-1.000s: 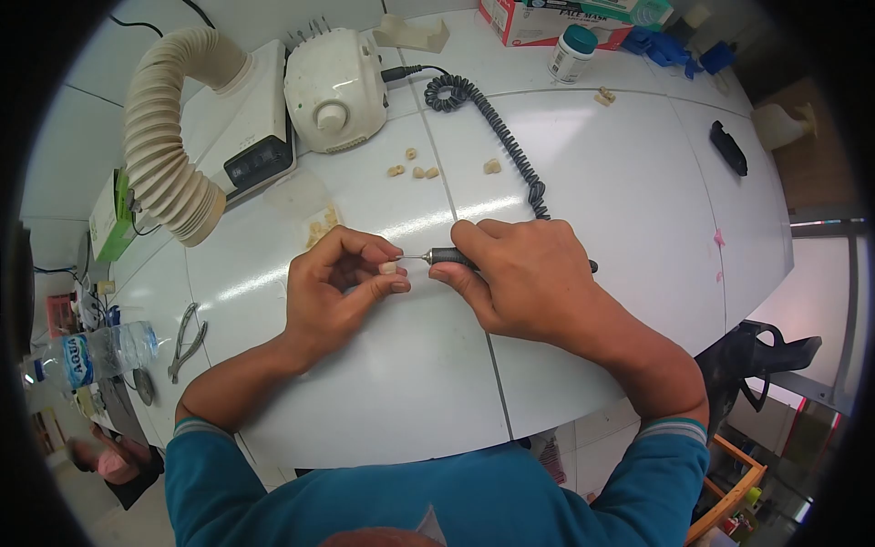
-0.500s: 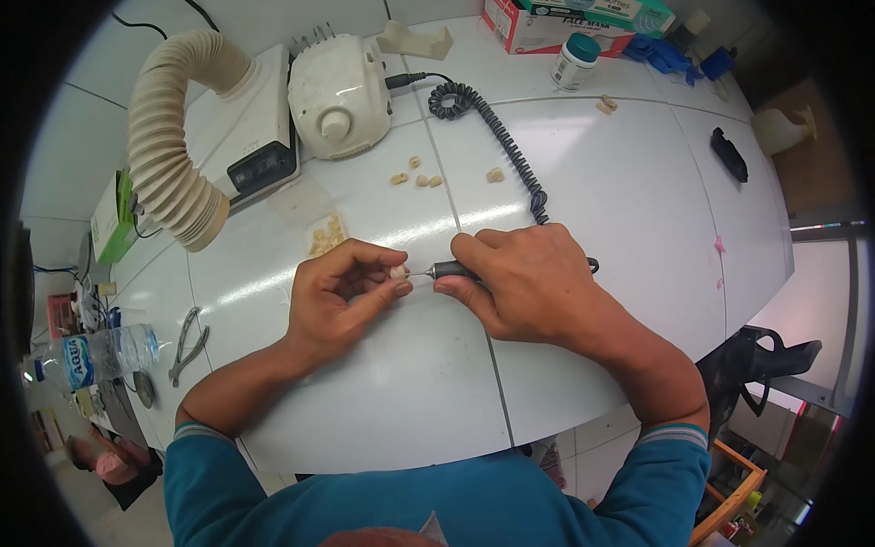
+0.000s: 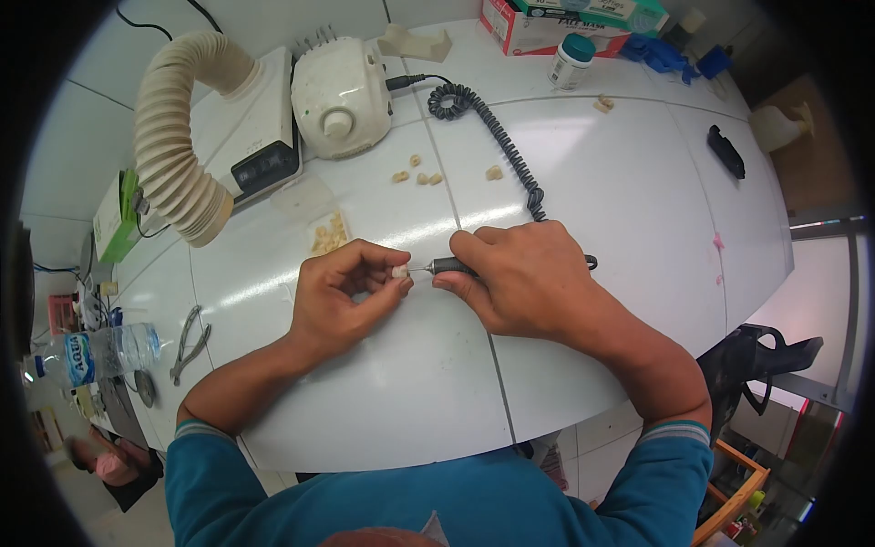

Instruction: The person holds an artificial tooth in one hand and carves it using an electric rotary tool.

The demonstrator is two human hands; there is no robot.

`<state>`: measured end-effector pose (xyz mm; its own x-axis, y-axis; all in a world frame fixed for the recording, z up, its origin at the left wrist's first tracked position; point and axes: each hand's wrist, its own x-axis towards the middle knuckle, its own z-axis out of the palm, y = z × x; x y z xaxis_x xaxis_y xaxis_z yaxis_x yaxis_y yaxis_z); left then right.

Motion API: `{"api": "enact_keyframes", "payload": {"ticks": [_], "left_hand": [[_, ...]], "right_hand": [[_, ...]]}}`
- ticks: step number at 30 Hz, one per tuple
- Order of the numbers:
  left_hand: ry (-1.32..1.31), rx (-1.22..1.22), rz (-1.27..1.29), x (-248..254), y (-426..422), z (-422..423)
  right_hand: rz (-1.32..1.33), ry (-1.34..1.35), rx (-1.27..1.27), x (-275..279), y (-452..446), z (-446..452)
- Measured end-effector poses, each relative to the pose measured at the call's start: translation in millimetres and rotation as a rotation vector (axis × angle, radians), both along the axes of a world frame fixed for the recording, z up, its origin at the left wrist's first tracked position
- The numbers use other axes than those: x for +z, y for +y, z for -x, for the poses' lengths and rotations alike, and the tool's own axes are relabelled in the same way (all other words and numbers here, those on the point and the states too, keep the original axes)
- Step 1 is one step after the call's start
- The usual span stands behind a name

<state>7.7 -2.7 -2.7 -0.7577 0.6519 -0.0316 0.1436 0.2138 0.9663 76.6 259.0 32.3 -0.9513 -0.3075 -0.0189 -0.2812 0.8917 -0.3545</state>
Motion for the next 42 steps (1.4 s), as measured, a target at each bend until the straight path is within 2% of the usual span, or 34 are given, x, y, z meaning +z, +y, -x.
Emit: {"api": "enact_keyframes", "payload": {"ticks": [42], "left_hand": [[-0.018, 0.004, 0.037, 1.1, 0.9, 0.0]], "right_hand": [[-0.051, -0.053, -0.024, 1.6, -2.4, 0.5]]}}
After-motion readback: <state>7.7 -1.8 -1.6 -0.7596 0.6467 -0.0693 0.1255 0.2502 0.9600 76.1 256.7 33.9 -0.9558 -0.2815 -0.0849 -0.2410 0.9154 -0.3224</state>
